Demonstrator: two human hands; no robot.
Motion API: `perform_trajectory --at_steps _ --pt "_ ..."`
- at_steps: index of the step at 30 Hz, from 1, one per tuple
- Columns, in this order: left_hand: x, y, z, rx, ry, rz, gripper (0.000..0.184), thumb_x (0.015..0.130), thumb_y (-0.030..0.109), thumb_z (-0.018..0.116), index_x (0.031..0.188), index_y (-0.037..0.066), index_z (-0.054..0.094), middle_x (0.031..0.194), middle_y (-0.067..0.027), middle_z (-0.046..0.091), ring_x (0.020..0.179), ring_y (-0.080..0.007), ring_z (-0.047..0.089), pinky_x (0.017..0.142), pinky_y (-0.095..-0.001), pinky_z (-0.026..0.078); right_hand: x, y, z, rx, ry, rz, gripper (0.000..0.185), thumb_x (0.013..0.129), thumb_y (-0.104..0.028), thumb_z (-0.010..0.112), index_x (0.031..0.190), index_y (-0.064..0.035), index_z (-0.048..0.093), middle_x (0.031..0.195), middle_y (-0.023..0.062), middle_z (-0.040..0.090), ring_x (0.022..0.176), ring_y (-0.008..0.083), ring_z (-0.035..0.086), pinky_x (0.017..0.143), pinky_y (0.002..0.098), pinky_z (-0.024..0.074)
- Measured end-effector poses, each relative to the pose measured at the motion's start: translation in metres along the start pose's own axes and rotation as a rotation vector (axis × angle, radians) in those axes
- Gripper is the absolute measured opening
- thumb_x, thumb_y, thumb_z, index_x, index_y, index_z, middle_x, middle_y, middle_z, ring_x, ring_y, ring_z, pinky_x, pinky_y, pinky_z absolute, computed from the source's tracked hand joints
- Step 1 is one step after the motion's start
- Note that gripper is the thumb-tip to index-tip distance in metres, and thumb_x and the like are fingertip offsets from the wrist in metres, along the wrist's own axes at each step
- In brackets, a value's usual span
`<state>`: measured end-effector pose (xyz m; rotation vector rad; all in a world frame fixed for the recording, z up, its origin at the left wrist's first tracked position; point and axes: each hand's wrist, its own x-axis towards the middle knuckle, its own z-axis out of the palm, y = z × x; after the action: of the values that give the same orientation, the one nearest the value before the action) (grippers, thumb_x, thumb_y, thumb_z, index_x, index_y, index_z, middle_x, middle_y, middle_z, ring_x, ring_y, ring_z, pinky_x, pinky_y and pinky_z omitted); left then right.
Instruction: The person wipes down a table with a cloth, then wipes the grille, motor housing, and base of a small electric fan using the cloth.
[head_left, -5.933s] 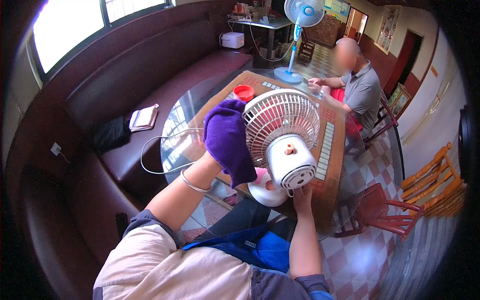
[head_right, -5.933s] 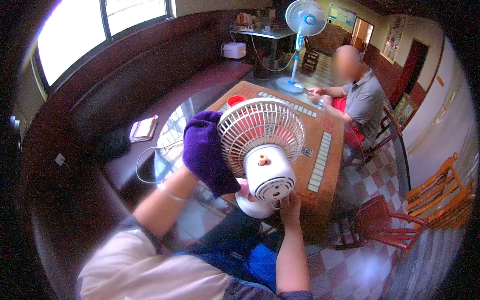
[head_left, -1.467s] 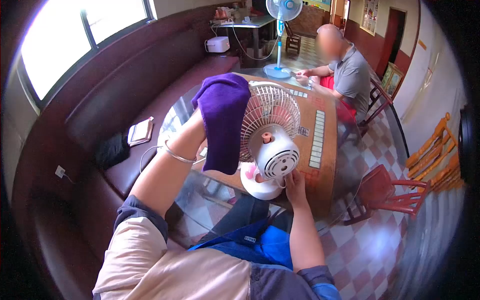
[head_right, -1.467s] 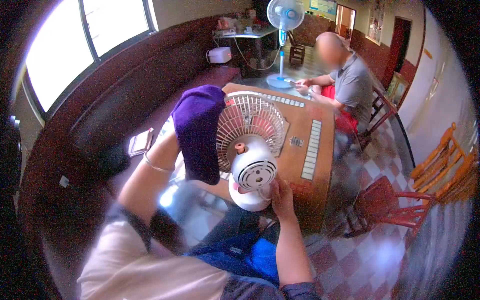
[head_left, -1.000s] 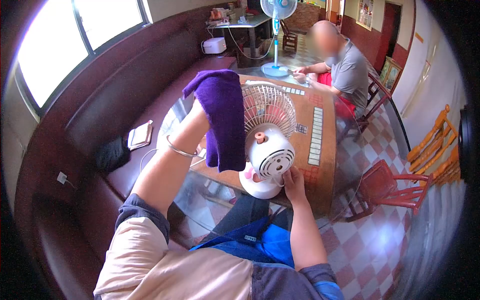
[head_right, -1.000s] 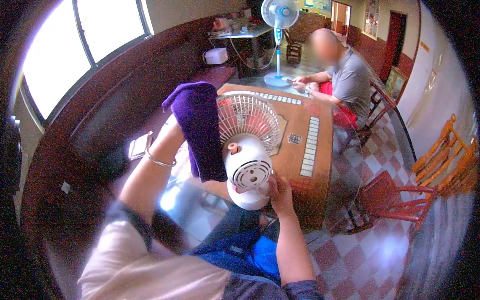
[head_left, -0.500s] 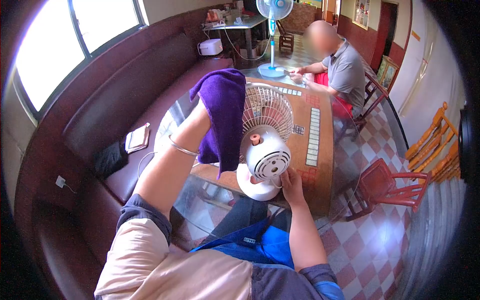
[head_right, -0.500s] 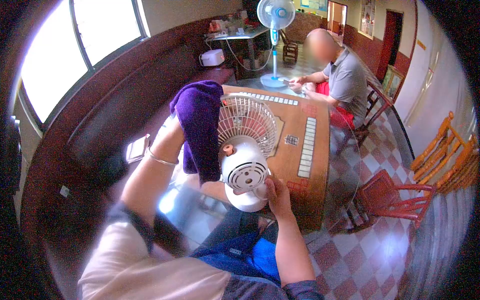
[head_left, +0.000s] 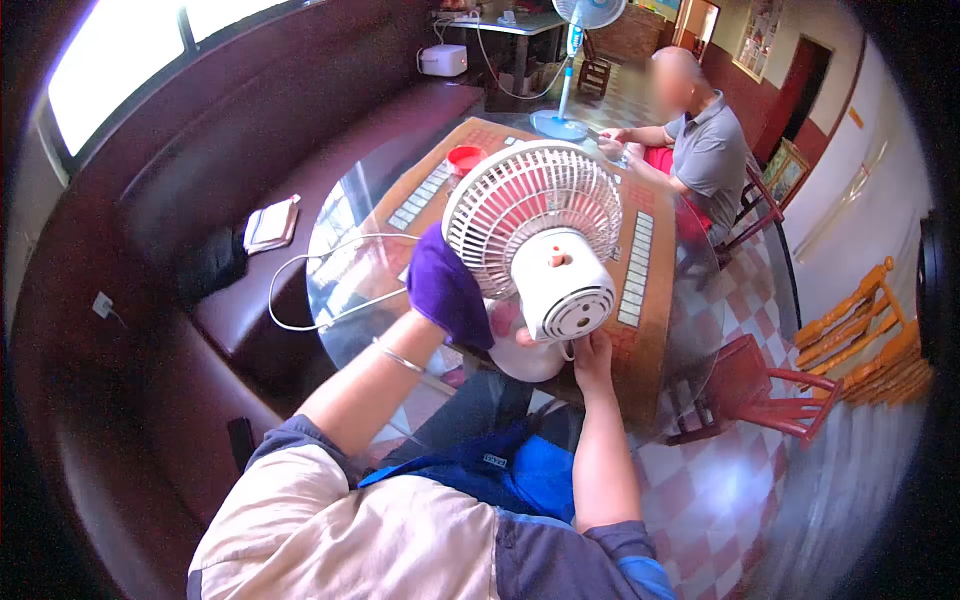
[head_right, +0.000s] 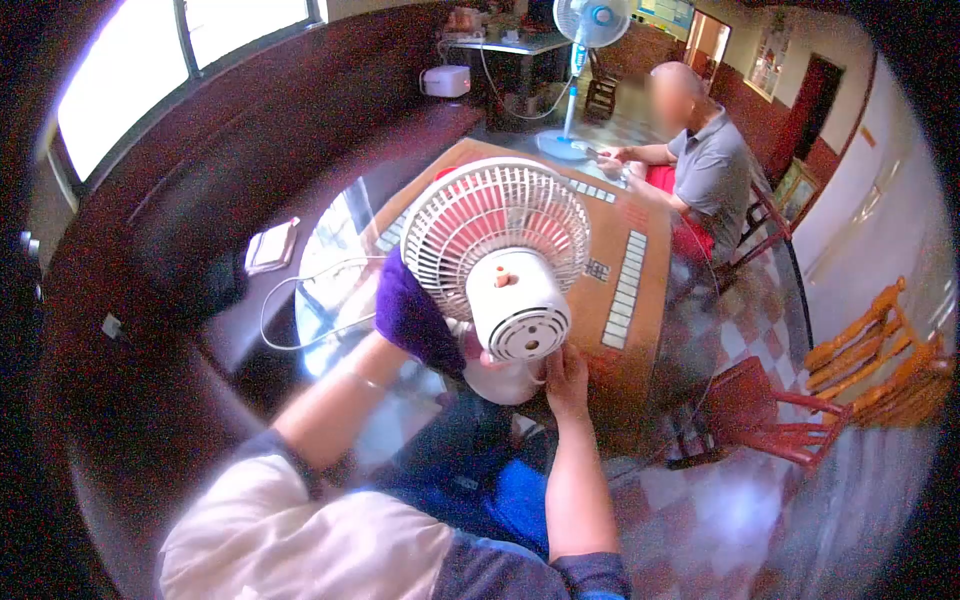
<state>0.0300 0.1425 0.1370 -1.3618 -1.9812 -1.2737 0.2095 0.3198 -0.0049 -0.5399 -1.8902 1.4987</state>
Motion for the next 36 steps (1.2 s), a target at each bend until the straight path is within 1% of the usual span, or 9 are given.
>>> perform_trajectory --at_steps 3,10,13,19,20,25,30,33,36 --pt "-0.040 -0.008 0.022 -0.075 -0.164 -0.117 0.036 0.074 0.017 0.067 0.107 0.004 0.065 0.101 -0.0182 0.067 0.096 -0.0377 0.063 0.089 -0.0413 0.049 -0.002 0.000 0.000 0.064 0.006 -0.070 0.034 0.101 -0.029 0.052 0.112 0.0017 0.060 0.090 0.0047 0.064 0.082 0.0129 0.055 0.071 0.0302 0.0440" --pt "-0.057 0.001 -0.008 -0.317 -0.299 -0.127 0.036 0.058 0.009 0.071 0.093 0.006 0.064 0.091 -0.0175 0.064 0.088 -0.0361 0.061 0.079 -0.0389 0.049 -0.001 0.022 -0.003 0.100 0.050 -0.093 0.041 0.098 -0.035 0.057 0.114 0.0025 0.060 0.108 0.0087 0.065 0.099 0.0163 0.058 0.083 0.0334 0.0455" --pt "-0.075 -0.013 -0.027 -0.242 -0.147 -0.156 0.040 0.050 0.013 0.076 0.085 0.007 0.058 0.082 -0.0156 0.057 0.077 -0.0354 0.057 0.070 -0.0405 0.046 -0.001 0.014 -0.006 0.067 0.021 -0.105 0.043 0.097 -0.034 0.060 0.119 0.0027 0.058 0.114 0.0096 0.064 0.106 0.0180 0.057 0.088 0.0350 0.0450" --pt "-0.068 0.011 -0.065 0.300 -0.230 -0.151 0.043 0.047 0.016 0.078 0.083 0.007 0.055 0.083 -0.0167 0.052 0.072 -0.0367 0.054 0.065 -0.0471 0.040 -0.001 0.031 -0.013 -0.096 0.048 -0.097 0.052 0.095 -0.037 0.062 0.127 0.0031 0.055 0.124 0.0115 0.061 0.114 0.0205 0.055 0.095 0.0372 0.0429" --pt "-0.078 0.005 -0.056 0.296 -0.209 -0.037 0.036 0.055 0.016 0.075 0.084 0.006 0.055 0.079 -0.0171 0.052 0.070 -0.0385 0.055 0.064 -0.0480 0.039 0.000 0.043 -0.016 -0.145 0.059 -0.103 0.053 0.095 -0.038 0.062 0.127 0.0031 0.054 0.125 0.0116 0.061 0.115 0.0207 0.055 0.096 0.0374 0.0425" --pt "-0.084 0.029 -0.031 0.102 -0.262 -0.114 0.025 0.071 0.012 0.064 0.094 0.009 0.056 0.077 -0.0138 0.060 0.070 -0.0365 0.062 0.062 -0.0452 0.041 -0.002 0.051 -0.018 -0.218 0.124 -0.127 0.061 0.095 -0.041 0.061 0.134 0.0021 0.045 0.135 0.0117 0.051 0.124 0.0223 0.047 0.103 0.0389 0.0374" --pt "-0.056 0.051 -0.028 -0.042 -0.234 -0.109 0.019 0.078 0.015 0.064 0.095 0.008 0.058 0.070 -0.0187 0.061 0.067 -0.0389 0.063 0.060 -0.0476 0.048 -0.004 -0.025 -0.008 0.368 0.324 -0.209 0.069 0.095 -0.044 0.060 0.142 0.0012 0.036 0.144 0.0118 0.042 0.133 0.0238 0.040 0.110 0.0405 0.0322" --pt "-0.040 0.052 -0.030 -0.173 -0.276 -0.105 0.021 0.079 0.016 0.066 0.096 0.007 0.057 0.069 -0.0218 0.060 0.066 -0.0413 0.064 0.059 -0.0485 0.050 -0.006 -0.124 0.002 0.128 0.323 -0.464 0.089 0.089 -0.061 0.059 0.146 0.0004 0.029 0.150 0.0141 0.033 0.139 0.0291 0.033 0.113 0.0438 0.0285" --pt "-0.034 0.052 -0.023 -0.236 -0.322 -0.036 0.022 0.077 0.013 0.066 0.097 0.007 0.056 0.070 -0.0209 0.060 0.066 -0.0411 0.063 0.059 -0.0478 0.049 -0.010 -0.175 0.027 -0.103 0.231 -0.630 0.104 0.075 -0.064 0.072 0.146 -0.0011 0.031 0.146 0.0166 0.038 0.134 0.0299 0.037 0.110 0.0472 0.0323"
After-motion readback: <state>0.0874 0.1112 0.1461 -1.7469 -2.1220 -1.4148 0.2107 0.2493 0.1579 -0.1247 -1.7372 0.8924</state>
